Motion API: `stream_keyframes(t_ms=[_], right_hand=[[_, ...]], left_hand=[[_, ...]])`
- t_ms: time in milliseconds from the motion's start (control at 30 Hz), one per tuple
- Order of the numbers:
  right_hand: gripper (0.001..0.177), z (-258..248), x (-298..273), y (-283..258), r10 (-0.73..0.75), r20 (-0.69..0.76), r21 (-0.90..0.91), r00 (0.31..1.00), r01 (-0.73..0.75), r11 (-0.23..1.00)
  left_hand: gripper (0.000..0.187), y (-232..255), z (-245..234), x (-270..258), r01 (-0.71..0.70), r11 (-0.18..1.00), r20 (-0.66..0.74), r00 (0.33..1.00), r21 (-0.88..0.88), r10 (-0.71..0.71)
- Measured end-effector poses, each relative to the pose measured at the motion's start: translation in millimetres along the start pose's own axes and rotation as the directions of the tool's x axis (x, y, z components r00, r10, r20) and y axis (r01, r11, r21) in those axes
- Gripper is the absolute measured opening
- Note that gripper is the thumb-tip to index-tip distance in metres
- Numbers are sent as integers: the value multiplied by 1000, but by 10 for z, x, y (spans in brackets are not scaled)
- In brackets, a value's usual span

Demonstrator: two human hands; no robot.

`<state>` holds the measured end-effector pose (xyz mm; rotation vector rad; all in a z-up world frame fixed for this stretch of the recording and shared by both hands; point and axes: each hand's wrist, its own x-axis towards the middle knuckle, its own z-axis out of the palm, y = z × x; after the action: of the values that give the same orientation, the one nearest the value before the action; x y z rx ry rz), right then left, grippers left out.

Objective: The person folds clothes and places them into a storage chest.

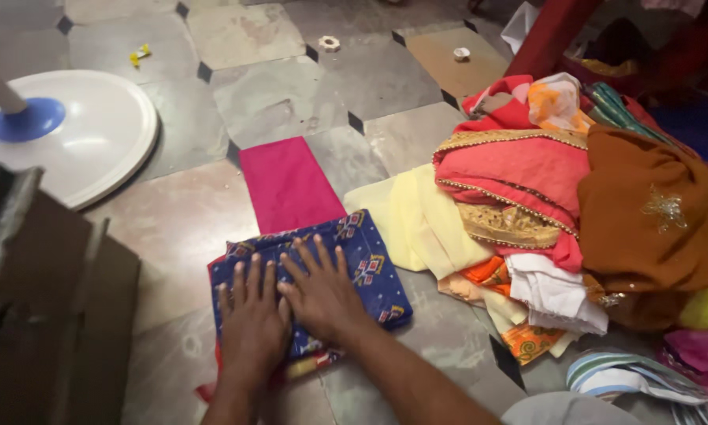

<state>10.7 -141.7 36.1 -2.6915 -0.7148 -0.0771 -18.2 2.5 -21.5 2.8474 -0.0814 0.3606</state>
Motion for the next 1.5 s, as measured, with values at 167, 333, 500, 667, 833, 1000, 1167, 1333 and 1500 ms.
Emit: stream_keyframes(t_ms=[167, 333, 500, 667, 833, 1000, 1167, 1333, 1500], right_hand=[[58, 7, -122, 152, 5, -26, 124, 1000, -2, 992], [65, 8, -133, 232, -29, -34, 89, 999, 32, 996], [71, -93, -282, 327, 43, -46, 20, 998, -42, 999], [73, -57, -437, 415, 89, -82, -24, 993, -91, 996], [72, -161, -516, 442, 141, -148, -29, 979, -147, 989], [66, -366, 37, 420, 340, 136, -78, 931, -332, 940], [76, -282, 29, 476, 171, 31, -36, 985, -170, 985], [79, -114, -77, 636, 185, -86, -11, 979, -187, 982], [78, -66, -114, 615, 153, -82, -64, 985, -158, 985]], left_hand=[[65, 57, -82, -66, 38, 996, 94, 995, 81, -45], [68, 41, -66, -56, 55, 996, 21, 998, 76, -56], [67, 42, -62, -50, 55, 991, 21, 998, 122, -57], [67, 52, -52, -72, 64, 992, 7, 998, 105, -65], [67, 57, -34, -68, 64, 993, 5, 998, 103, -65], [66, 40, -34, -49, 68, 991, 10, 997, 113, -70], [66, 48, -78, -1, 78, 987, 0, 997, 144, -79], [65, 77, -35, -19, 63, 995, -23, 998, 80, -61], [66, 99, -70, -66, 72, 990, -5, 997, 118, -72]])
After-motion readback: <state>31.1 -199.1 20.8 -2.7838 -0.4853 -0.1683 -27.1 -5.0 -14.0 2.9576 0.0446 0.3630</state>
